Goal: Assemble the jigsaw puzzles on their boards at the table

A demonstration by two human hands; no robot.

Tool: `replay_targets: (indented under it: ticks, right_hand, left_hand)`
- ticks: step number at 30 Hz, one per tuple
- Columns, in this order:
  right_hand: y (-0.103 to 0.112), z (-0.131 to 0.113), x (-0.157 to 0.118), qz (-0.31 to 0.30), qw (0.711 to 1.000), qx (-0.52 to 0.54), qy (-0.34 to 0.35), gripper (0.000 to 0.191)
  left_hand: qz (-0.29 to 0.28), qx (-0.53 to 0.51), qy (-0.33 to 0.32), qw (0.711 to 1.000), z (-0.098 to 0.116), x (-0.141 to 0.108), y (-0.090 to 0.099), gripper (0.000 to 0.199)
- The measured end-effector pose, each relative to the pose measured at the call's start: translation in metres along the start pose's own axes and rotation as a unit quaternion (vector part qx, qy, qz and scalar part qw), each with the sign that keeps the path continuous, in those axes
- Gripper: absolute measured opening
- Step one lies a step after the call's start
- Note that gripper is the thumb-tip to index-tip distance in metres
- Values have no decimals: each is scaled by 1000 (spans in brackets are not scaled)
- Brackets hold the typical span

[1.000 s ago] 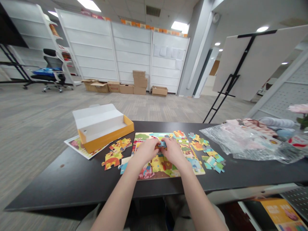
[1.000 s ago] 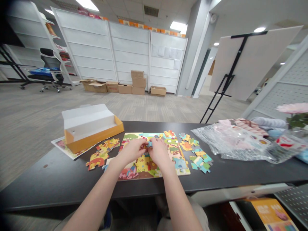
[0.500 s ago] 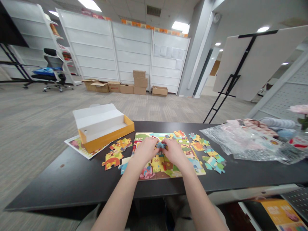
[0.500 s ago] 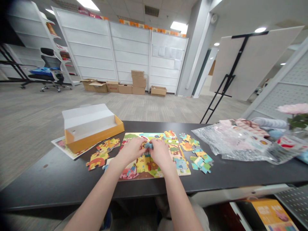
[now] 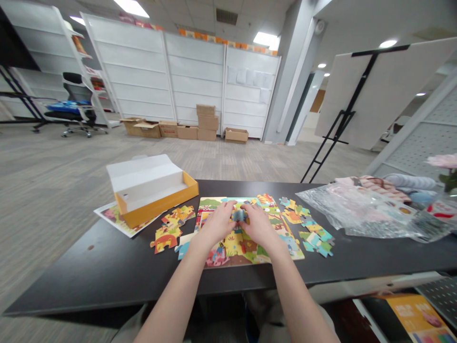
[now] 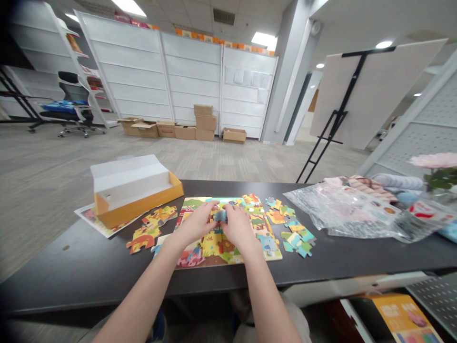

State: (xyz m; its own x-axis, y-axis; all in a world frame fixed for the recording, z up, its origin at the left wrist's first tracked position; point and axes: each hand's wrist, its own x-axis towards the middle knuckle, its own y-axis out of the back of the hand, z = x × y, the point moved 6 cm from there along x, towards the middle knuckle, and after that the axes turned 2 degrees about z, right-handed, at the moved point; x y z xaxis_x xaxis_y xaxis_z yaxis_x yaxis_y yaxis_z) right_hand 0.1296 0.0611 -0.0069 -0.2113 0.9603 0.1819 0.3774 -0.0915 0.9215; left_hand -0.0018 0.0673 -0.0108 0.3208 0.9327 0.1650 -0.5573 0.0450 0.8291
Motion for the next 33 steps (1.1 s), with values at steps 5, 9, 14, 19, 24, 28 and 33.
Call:
replay_targets:
  ticks: [5, 9, 14, 19, 24, 28, 33]
  right_hand:
    - [-3, 6, 3, 12, 999, 49, 4, 48]
    - [0, 6, 4, 33, 987, 159, 10, 38]
    - [18, 3, 3, 54, 955, 289, 46, 27]
    - [56, 47, 13, 164, 955, 248, -4, 19]
    - [72, 94, 36, 172, 982, 45, -71, 21]
    - [52, 113, 50, 98, 987, -66, -107, 31]
    - [28, 114, 51, 38, 990, -105, -88, 36]
  left_hand:
    - [40, 15, -20, 999, 4, -1, 6, 66]
    - [67, 27, -30, 997, 8, -2, 18, 29]
    - [114, -58, -59, 990, 6, -7, 53, 20]
    - [167, -33, 39, 985, -44, -24, 101, 28]
    - [146, 81, 153, 974, -96, -49, 119, 35]
    - [93, 152, 186, 966, -113, -59, 115, 37]
    - [80, 177, 216, 957, -120, -63, 116, 34]
